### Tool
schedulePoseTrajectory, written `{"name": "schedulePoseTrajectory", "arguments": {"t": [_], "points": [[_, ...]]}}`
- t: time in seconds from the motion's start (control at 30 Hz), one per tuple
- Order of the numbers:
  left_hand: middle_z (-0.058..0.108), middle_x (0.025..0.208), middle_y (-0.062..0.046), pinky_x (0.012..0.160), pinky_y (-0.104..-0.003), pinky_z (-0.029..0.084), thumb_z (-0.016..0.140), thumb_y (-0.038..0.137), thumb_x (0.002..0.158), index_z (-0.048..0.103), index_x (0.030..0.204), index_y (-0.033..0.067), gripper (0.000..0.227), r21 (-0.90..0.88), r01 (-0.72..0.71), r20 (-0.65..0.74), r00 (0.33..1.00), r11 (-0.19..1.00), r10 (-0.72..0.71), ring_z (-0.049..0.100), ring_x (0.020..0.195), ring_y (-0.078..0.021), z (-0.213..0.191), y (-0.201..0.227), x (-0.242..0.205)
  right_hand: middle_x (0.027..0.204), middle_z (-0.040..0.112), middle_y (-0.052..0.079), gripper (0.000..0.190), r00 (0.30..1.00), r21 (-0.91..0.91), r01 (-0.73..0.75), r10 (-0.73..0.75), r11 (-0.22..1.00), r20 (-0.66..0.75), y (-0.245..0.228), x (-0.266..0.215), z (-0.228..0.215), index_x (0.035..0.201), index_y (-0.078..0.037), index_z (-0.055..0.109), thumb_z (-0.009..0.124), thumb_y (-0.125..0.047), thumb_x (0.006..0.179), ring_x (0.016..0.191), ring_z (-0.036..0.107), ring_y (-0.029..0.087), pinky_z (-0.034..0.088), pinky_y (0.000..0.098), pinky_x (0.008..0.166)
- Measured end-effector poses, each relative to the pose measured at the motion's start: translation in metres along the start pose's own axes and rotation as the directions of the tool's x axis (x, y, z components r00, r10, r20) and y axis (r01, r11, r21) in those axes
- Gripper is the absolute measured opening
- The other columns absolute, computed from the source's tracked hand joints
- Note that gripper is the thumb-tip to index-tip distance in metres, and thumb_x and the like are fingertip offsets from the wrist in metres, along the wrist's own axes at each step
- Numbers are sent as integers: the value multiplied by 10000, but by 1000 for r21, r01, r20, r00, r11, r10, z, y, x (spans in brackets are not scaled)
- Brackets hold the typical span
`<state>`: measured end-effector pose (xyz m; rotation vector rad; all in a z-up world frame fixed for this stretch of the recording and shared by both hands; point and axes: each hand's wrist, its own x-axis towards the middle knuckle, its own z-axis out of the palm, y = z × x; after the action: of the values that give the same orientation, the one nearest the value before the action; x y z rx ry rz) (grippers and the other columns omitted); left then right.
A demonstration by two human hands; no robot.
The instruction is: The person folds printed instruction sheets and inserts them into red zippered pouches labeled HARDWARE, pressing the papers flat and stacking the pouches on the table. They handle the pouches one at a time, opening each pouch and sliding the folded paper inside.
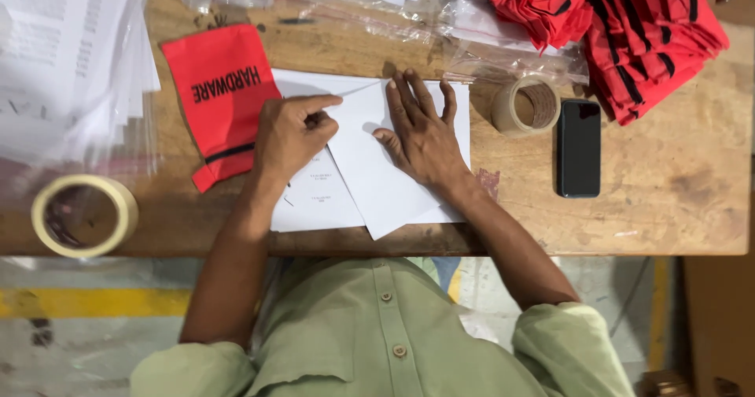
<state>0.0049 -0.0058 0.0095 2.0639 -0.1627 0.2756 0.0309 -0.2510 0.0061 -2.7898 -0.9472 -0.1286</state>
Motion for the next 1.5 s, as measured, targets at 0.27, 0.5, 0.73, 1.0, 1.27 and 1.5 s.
{"name": "schedulePoseTrajectory", "arguments": {"t": [0.27, 0.5, 0.73, 1.0, 1.27, 1.5], "points": [[705, 702, -91, 555, -239, 498, 708, -6, 794, 788, 1105, 40, 324, -2, 24, 19, 1000, 1000, -24, 628, 568, -73, 1, -1, 2, 1505, 549, 202, 597, 991, -157, 31, -50, 987, -123, 1, -28, -8, 1436, 56, 517, 512, -415, 1070, 1288, 478, 290, 328, 561, 1023], [626, 618, -50, 554, -220, 464, 702, -23, 801, 790, 1116, 31, 332, 23, 38, 19, 999, 999, -38, 560, 555, -35, 2, -1, 2, 1454, 549, 306, 597, 995, -175, 85, -93, 981, -35, -13, -69, -35, 1407, 118, 515, 545, -356, 1047, 1165, 521, 303, 439, 511, 894], [588, 585, -58, 530, -239, 444, 691, -17, 803, 788, 1125, 33, 340, 42, 57, -4, 998, 998, -57, 525, 528, -47, 1, 0, -2, 1277, 568, 433, 653, 988, -312, 113, -72, 943, 138, -37, -147, -49, 1386, 135, 518, 541, -400, 1011, 1050, 566, 379, 486, 501, 833], [561, 597, -103, 521, -303, 450, 650, 80, 938, 701, 1290, 111, 356, 2, 80, 84, 993, 997, -79, 528, 499, -117, -4, 6, -3, 947, 748, 151, 417, 866, 558, -400, 499, 727, -30, -14, -120, -73, 1262, -26, 684, 710, -239, 905, 776, 698, 226, 560, 377, 725], [634, 1086, -73, 675, -261, 507, 604, 164, 1020, 509, 1457, 129, 448, -232, -21, -16, 1000, 973, 18, 574, 768, -115, 6, -26, -7, 853, 680, 99, 381, 863, 891, -415, 389, 181, 323, 18, -43, 13, 1180, 89, 775, 750, -252, 1011, 688, 550, 108, 447, 278, 598], [495, 1462, -124, 1061, -469, 400, 736, 349, 895, 694, 1311, 199, 444, 245, -409, 15, 908, 879, 418, 460, 1243, -342, -4, 12, -6, 1235, 633, 161, 463, 724, 912, -134, 590, -387, 357, -27, -31, -22, 1392, -124, 359, 530, -132, 963, 1078, 705, 234, 631, 391, 927]]}}
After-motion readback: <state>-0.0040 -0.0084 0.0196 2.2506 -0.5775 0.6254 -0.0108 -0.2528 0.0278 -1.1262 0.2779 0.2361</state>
